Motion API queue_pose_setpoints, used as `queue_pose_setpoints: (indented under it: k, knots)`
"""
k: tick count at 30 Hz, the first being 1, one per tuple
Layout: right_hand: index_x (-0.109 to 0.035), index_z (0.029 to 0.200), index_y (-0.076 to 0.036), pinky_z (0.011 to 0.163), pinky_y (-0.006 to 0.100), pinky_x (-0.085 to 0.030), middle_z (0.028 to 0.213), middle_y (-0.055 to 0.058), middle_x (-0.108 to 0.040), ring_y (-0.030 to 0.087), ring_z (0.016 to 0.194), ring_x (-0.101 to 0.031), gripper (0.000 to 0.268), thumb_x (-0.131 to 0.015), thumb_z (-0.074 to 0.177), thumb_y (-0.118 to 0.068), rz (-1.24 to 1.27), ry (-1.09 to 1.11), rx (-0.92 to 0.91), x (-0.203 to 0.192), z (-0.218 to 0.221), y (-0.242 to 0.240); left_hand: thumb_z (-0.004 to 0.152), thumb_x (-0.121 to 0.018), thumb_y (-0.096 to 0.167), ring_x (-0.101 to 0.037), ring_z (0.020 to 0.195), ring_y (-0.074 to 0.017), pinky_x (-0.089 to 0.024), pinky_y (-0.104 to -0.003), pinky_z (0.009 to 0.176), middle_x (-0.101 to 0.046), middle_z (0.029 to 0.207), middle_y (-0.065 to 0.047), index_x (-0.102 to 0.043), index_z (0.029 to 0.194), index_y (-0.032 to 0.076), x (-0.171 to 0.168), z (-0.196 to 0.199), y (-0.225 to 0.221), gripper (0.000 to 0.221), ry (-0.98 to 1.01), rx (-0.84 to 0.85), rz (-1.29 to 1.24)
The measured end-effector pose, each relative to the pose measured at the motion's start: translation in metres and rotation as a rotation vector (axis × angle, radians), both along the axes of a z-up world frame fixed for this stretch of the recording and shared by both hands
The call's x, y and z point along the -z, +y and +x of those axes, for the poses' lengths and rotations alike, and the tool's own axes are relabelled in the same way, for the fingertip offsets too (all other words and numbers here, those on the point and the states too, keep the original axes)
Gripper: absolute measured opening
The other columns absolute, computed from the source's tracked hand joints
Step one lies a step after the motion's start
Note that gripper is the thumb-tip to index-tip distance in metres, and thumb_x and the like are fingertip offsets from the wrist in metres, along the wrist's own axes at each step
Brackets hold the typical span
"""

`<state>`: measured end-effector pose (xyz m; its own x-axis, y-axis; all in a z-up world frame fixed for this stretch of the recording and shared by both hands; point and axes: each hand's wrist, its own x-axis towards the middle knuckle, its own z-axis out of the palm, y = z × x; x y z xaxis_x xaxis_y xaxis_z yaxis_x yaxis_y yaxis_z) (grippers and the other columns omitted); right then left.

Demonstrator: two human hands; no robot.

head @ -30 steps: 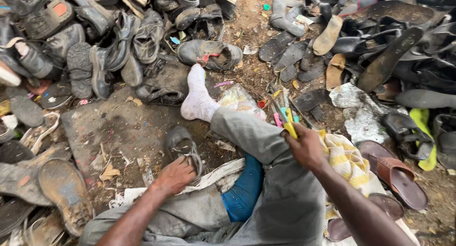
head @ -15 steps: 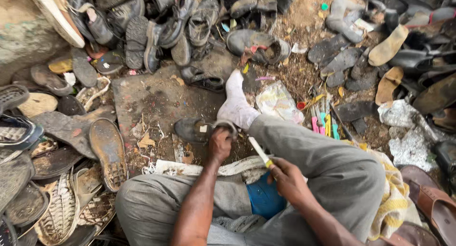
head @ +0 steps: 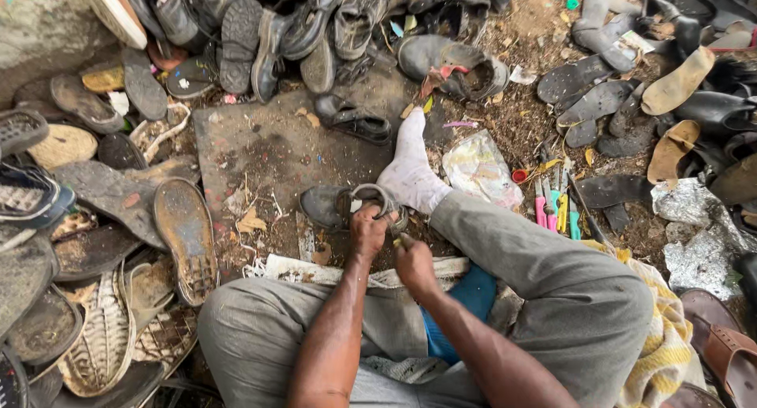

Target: The person repairs shoes while sitting on the ground, using a knife to trim material and a tool to work on the soles and straps of various footwear items.

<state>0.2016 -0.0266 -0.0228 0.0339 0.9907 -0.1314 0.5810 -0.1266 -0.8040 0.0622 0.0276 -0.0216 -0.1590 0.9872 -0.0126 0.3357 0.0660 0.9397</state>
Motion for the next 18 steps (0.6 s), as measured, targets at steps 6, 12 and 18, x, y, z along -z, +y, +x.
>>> queue_pose_setpoints:
  k: [6, 12, 18]
  knots:
    - [-0.067, 0.128, -0.006, 0.076, 0.053, -0.052, 0.094, 0.033, -0.069, 0.049, 0.089, -0.068, 0.038, -0.058, 0.094, -0.019, -0.005, -0.073, -0.061, -0.030, -0.007, -0.047, 0.086, -0.079, 0.023, -0.057, 0.064, -0.0172, -0.044, -0.039, 0.060, -0.069, 0.070, -0.006, -0.076, 0.080, 0.006, -0.019, -0.001, -0.005, 0.018, -0.214, -0.158, -0.076]
    - [-0.063, 0.127, -0.003, 0.078, 0.055, -0.052, 0.096, 0.031, -0.069, 0.048, 0.087, -0.068, 0.036, -0.049, 0.098, -0.020, -0.068, -0.111, -0.089, -0.033, -0.038, -0.040, 0.088, -0.077, 0.023, -0.054, 0.064, -0.0167, -0.042, -0.036, 0.060, -0.072, 0.072, -0.004, -0.079, 0.084, 0.007, -0.039, -0.009, -0.009, 0.017, -0.421, -0.265, 0.047]
    - [-0.070, 0.121, -0.004, 0.087, 0.055, -0.051, 0.100, 0.031, -0.069, 0.049, 0.098, -0.066, 0.035, -0.056, 0.098, -0.025, -0.069, -0.135, -0.025, -0.047, -0.043, -0.017, 0.094, -0.067, 0.034, -0.064, 0.082, -0.0188, -0.051, -0.035, 0.072, -0.073, 0.091, -0.006, -0.077, 0.100, 0.008, -0.036, 0.005, 0.006, 0.029, -0.693, -0.556, -0.117]
